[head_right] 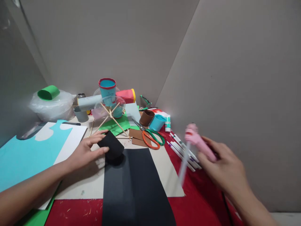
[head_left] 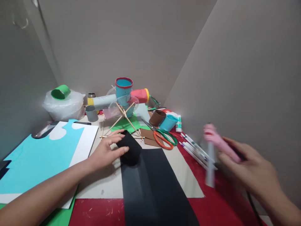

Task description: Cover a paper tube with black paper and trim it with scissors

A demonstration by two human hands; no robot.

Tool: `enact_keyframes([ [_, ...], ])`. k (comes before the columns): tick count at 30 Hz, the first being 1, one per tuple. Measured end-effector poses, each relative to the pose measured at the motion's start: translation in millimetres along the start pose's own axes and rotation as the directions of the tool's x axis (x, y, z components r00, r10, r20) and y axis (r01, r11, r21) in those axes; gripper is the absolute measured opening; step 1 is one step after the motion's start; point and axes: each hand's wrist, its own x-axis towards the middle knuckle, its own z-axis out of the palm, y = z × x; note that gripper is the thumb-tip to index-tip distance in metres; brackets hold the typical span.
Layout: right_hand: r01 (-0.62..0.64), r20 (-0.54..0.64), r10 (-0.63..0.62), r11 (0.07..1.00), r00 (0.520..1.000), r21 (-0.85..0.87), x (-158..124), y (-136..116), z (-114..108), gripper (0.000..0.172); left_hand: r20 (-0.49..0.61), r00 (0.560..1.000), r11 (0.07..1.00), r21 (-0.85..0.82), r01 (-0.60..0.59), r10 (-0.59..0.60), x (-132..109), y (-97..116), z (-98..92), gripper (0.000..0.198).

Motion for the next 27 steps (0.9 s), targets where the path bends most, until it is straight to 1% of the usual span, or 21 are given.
enact_keyframes([
  [1, -0.034, -0.042, 0.038, 0.996, 0.998, 0.081, -3.2, -4.7, -5.1, 0.037, -0.012, 0.996, 0.990, -0.110, 0.089, -0.091, 1.4, 2.3, -1.1, 0.017],
  [2, -0.056, -0.064, 0.068, 0.983, 0.996, 0.173, -6.2, -10.0, -8.3, 0.037, -0.010, 0.984, 0.959, -0.225, 0.171, -0.177, 2.4, 4.1, -1.7, 0.018],
  [3, -0.070, -0.081, 0.099, 0.948, 0.992, 0.310, -8.7, -16.2, -9.3, 0.036, 0.000, 0.967, 0.912, -0.333, 0.239, -0.254, 3.1, 5.0, -1.7, 0.020],
  [4, -0.077, -0.041, 0.105, 0.897, 0.994, 0.435, -11.0, -22.9, -8.2, 0.035, 0.009, 0.950, 0.857, -0.427, 0.287, -0.313, 3.4, 5.3, -1.2, 0.023],
  [5, -0.096, 0.027, 0.097, 0.835, 0.995, 0.541, -13.1, -30.3, -5.0, 0.032, 0.019, 0.935, 0.806, -0.500, 0.316, -0.354, 3.5, 5.0, -0.3, 0.025],
  [6, -0.129, 0.118, 0.071, 0.778, 0.990, 0.615, -15.1, -38.1, 0.0, 0.031, 0.031, 0.926, 0.764, -0.554, 0.329, -0.376, 3.3, 4.5, 1.1, 0.026],
  [7, -0.152, 0.189, 0.036, 0.747, 0.981, 0.647, -17.1, -46.2, 6.3, 0.035, 0.042, 0.923, 0.732, -0.596, 0.330, -0.382, 3.1, 4.1, 2.5, 0.027],
  [10, -0.171, 0.306, -0.075, 0.693, 0.949, 0.700, -22.4, -71.4, 28.0, 0.038, 0.079, 0.920, 0.655, -0.679, 0.331, -0.383, 2.3, 5.5, 6.5, 0.027],
  [11, -0.155, 0.311, -0.110, 0.685, 0.944, 0.712, -23.7, -79.7, 34.6, 0.036, 0.094, 0.916, 0.633, -0.695, 0.342, -0.391, 2.2, 6.9, 7.5, 0.027],
  [12, -0.118, 0.296, -0.146, 0.688, 0.944, 0.716, -24.5, -87.6, 40.5, 0.034, 0.109, 0.910, 0.614, -0.705, 0.354, -0.400, 2.1, 8.5, 8.4, 0.028],
  [13, -0.049, 0.254, -0.191, 0.701, 0.948, 0.711, -24.9, -94.9, 45.6, 0.033, 0.122, 0.905, 0.599, -0.713, 0.366, -0.407, 1.9, 10.0, 9.2, 0.028],
  [16, 0.065, 0.195, -0.273, 0.720, 0.942, 0.691, -24.5, -112.0, 57.9, 0.026, 0.151, 0.895, 0.558, -0.735, 0.385, -0.419, 0.7, 12.7, 11.9, 0.029],
  [17, 0.103, 0.176, -0.301, 0.722, 0.937, 0.685, -24.2, -115.7, 61.7, 0.027, 0.157, 0.893, 0.549, -0.739, 0.390, -0.422, 0.1, 12.8, 13.1, 0.028],
  [19, 0.217, 0.120, -0.381, 0.728, 0.917, 0.650, -23.9, -120.7, 69.3, 0.034, 0.165, 0.888, 0.544, -0.738, 0.399, -0.429, -1.6, 12.4, 16.3, 0.027],
  [20, 0.273, 0.096, -0.420, 0.731, 0.903, 0.625, -24.0, -122.4, 72.9, 0.034, 0.174, 0.886, 0.542, -0.735, 0.408, -0.430, -2.4, 12.2, 18.1, 0.026],
  [21, 0.320, 0.080, -0.452, 0.735, 0.888, 0.598, -24.1, -123.8, 76.0, 0.030, 0.185, 0.884, 0.541, -0.731, 0.415, -0.429, -3.2, 12.2, 19.9, 0.025],
  [22, 0.354, 0.069, -0.474, 0.739, 0.878, 0.573, -24.2, -125.2, 78.5, 0.022, 0.198, 0.884, 0.539, -0.729, 0.422, -0.423, -3.9, 12.4, 21.7, 0.024],
  [24, 0.373, 0.068, -0.484, 0.749, 0.873, 0.548, -24.1, -128.5, 81.0, 0.010, 0.222, 0.887, 0.538, -0.726, 0.428, -0.405, -4.7, 13.5, 24.1, 0.024],
  [25, 0.381, 0.056, -0.484, 0.751, 0.873, 0.540, -23.8, -130.4, 81.1, 0.009, 0.224, 0.890, 0.543, -0.725, 0.424, -0.397, -4.8, 14.2, 24.6, 0.023],
  [27, 0.389, 0.023, -0.470, 0.756, 0.882, 0.526, -22.5, -134.5, 79.6, 0.009, 0.192, 0.898, 0.568, -0.717, 0.404, -0.395, -4.4, 16.1, 23.6, 0.023],
])
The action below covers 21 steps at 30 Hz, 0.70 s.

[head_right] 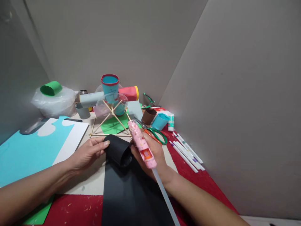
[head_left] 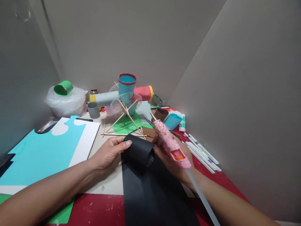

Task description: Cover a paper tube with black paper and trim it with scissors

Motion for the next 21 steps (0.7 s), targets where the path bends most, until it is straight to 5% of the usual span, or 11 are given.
enact_keyframes([
  [8, -0.187, -0.139, 0.198, 0.978, 0.970, 0.088, 11.1, -3.0, -3.1, 0.017, -0.082, 0.984, 0.959, 0.248, -0.134, 0.158, -5.5, 8.1, 0.5, 0.026],
  [15, -0.269, -0.109, 0.298, 0.937, 0.948, 0.223, 6.5, -4.9, 13.4, 0.024, 0.069, 0.997, 0.986, 0.159, -0.043, 0.032, -7.9, -2.2, 5.6, 0.036],
  [21, -0.287, 0.044, 0.287, 0.910, 0.957, 0.298, -5.3, -12.3, 17.9, 0.021, 0.122, 0.990, 0.997, -0.003, 0.078, -0.077, -6.2, -6.4, 4.2, 0.031],
])
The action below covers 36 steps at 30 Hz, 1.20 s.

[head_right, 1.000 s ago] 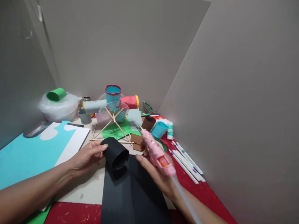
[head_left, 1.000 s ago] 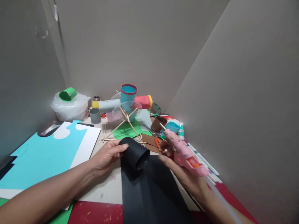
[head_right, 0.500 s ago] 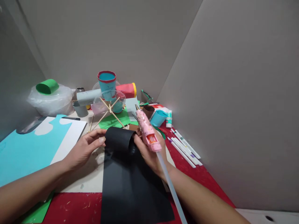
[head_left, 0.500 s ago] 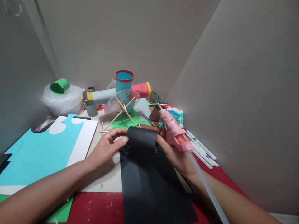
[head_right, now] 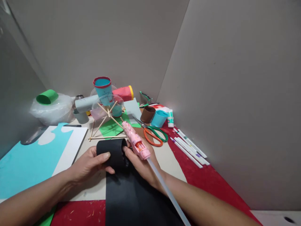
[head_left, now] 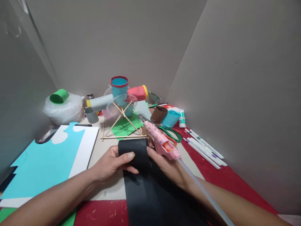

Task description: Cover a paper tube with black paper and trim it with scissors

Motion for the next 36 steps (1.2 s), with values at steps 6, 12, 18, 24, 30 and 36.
enact_keyframes([
  [6, -0.020, -0.016, 0.020, 1.000, 1.000, -0.001, -20.2, 28.4, -24.7, 0.021, -0.131, 0.990, 0.986, -0.167, 0.028, -0.050, 3.4, 0.6, -5.0, 0.033],
  [12, 0.118, 0.091, -0.118, 0.993, 0.989, 0.000, -29.0, 41.8, -42.4, 0.018, -0.316, 0.944, 0.976, -0.215, 0.022, -0.091, 8.6, -6.5, -9.9, 0.034],
  [18, 0.374, 0.234, -0.356, 0.927, 0.904, -0.035, -24.6, 41.8, -47.3, 0.012, -0.346, 0.932, 0.985, -0.164, 0.052, -0.106, 8.2, -3.9, -10.5, 0.037],
  [24, 0.404, 0.340, -0.353, 0.910, 0.871, -0.090, -22.4, 42.2, -51.0, 0.013, -0.348, 0.935, 0.990, -0.140, 0.027, -0.075, 8.0, -3.3, -7.5, 0.035],
  [30, 0.478, 0.372, -0.426, 0.877, 0.824, -0.053, -25.7, 44.9, -47.6, 0.015, -0.376, 0.924, 0.995, -0.095, 0.034, -0.067, 10.0, -5.0, -6.6, 0.035],
  [36, 0.508, 0.317, -0.475, 0.861, 0.821, -0.023, -27.2, 50.6, -43.3, 0.015, -0.380, 0.922, 0.993, -0.110, 0.039, -0.078, 8.7, -4.8, -5.2, 0.034],
])
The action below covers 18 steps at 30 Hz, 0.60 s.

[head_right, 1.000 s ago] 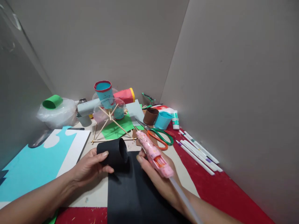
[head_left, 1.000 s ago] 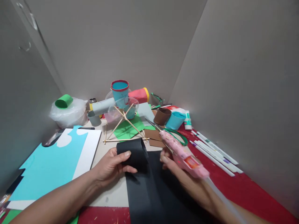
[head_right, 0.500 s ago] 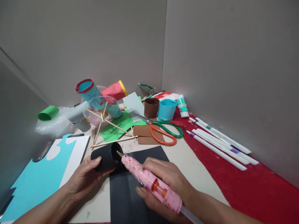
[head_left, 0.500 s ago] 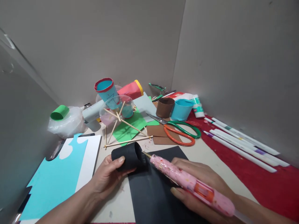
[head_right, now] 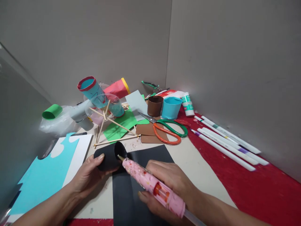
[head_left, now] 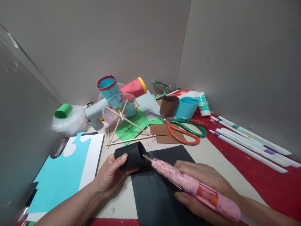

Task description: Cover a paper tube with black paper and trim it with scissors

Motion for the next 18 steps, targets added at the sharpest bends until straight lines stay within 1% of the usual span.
enact_keyframes([
  [2, -0.006, 0.019, 0.006, 1.000, 1.000, -0.025, 0.5, -1.9, -2.0, 0.013, 0.003, 1.000, 1.000, -0.001, 0.010, -0.010, -1.2, -1.0, -1.1, 0.034],
  [4, -0.029, 0.067, 0.032, 0.998, 0.997, -0.057, 1.0, -4.3, -4.5, 0.010, 0.006, 1.000, 1.000, 0.008, 0.017, -0.017, -1.9, -1.4, -2.0, 0.033],
  [6, -0.051, 0.088, 0.059, 0.995, 0.994, -0.087, 1.2, -6.1, -6.1, 0.010, 0.008, 1.000, 0.999, 0.024, 0.023, -0.023, -2.1, -1.3, -2.6, 0.032],
  [11, -0.050, 0.043, 0.054, 0.995, 0.998, -0.090, 2.0, -7.7, -5.5, 0.013, 0.005, 1.000, 0.999, 0.039, 0.027, -0.027, -1.9, -1.1, -2.6, 0.033],
  [18, -0.031, 0.043, 0.035, 0.996, 0.998, -0.080, 0.5, -3.6, -3.6, 0.015, 0.013, 0.999, 0.998, 0.050, 0.036, -0.037, -1.5, -2.5, -1.2, 0.037],
])
